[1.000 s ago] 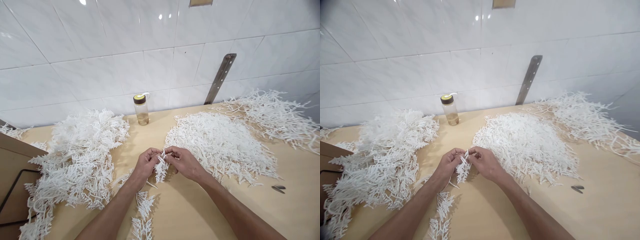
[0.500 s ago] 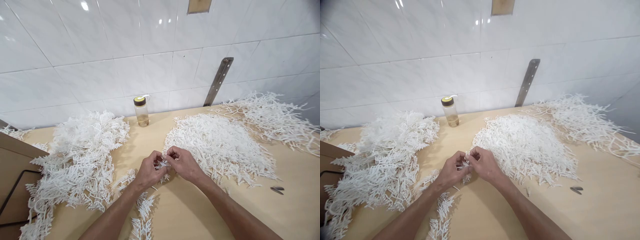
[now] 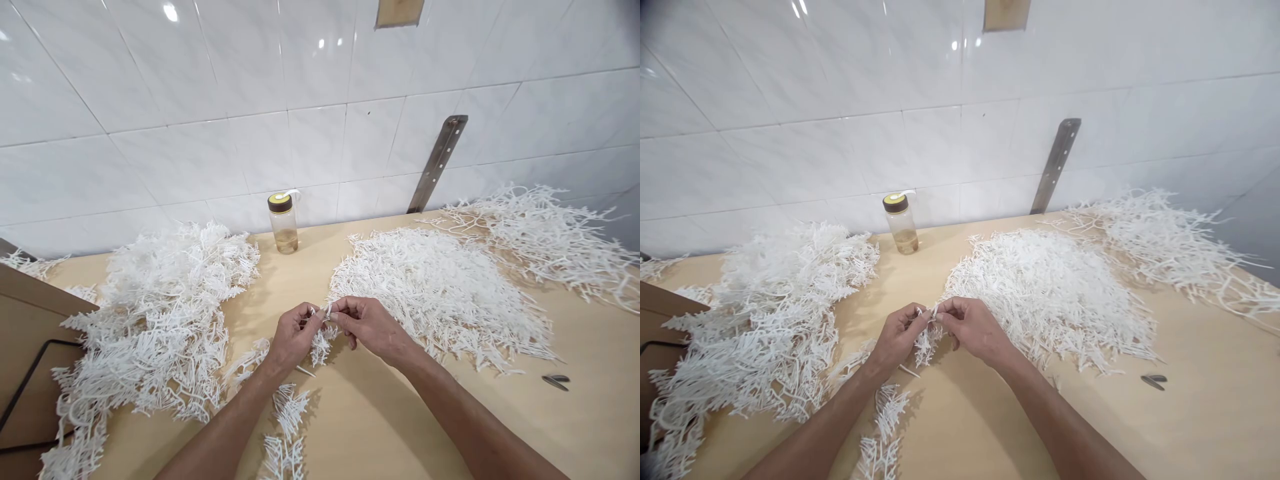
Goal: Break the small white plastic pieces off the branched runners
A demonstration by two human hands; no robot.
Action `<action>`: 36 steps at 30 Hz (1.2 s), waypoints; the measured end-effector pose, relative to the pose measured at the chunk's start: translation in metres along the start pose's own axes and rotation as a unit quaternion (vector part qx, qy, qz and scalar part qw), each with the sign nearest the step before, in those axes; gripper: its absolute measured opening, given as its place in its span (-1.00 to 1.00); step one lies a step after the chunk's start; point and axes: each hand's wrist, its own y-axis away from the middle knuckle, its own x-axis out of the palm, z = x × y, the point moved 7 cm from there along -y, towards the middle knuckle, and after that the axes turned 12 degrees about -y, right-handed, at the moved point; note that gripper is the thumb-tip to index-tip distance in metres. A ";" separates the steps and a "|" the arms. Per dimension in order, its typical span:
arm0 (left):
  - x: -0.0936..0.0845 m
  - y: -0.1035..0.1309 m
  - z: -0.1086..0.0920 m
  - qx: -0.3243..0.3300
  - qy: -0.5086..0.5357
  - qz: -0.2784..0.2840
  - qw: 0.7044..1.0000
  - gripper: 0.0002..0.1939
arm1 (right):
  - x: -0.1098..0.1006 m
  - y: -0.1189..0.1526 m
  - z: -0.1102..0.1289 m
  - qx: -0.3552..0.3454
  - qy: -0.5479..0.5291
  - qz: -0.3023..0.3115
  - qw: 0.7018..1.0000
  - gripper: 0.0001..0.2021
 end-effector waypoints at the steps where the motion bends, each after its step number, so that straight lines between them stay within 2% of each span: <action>1: 0.000 -0.001 0.002 0.003 -0.003 -0.003 1.000 -0.71 | 0.000 0.000 -0.001 0.001 0.004 -0.002 1.000 -0.77; 5: 0.000 -0.004 0.007 0.001 0.005 -0.006 1.000 -0.65 | -0.003 -0.001 -0.003 0.002 0.020 -0.020 1.000 -0.80; 10: 0.000 -0.004 0.007 -0.007 0.024 -0.010 1.000 -0.62 | -0.006 0.000 -0.001 -0.009 0.089 -0.044 0.995 -0.80; 20: -0.003 -0.004 0.009 -0.016 0.001 -0.048 0.999 -0.67 | 0.000 0.003 0.005 -0.108 0.181 -0.054 0.976 -0.81; 24: -0.004 -0.004 0.010 -0.003 -0.005 -0.068 0.998 -0.69 | 0.003 0.004 0.007 -0.120 0.196 -0.078 0.970 -0.82; 28: -0.003 -0.004 0.008 -0.006 0.010 -0.060 0.998 -0.69 | 0.003 0.006 0.010 -0.123 0.200 -0.105 0.966 -0.83; 36: -0.004 0.000 0.003 -0.070 0.084 -0.041 0.993 -0.63 | 0.011 0.006 0.003 -0.126 0.225 -0.041 0.965 -0.85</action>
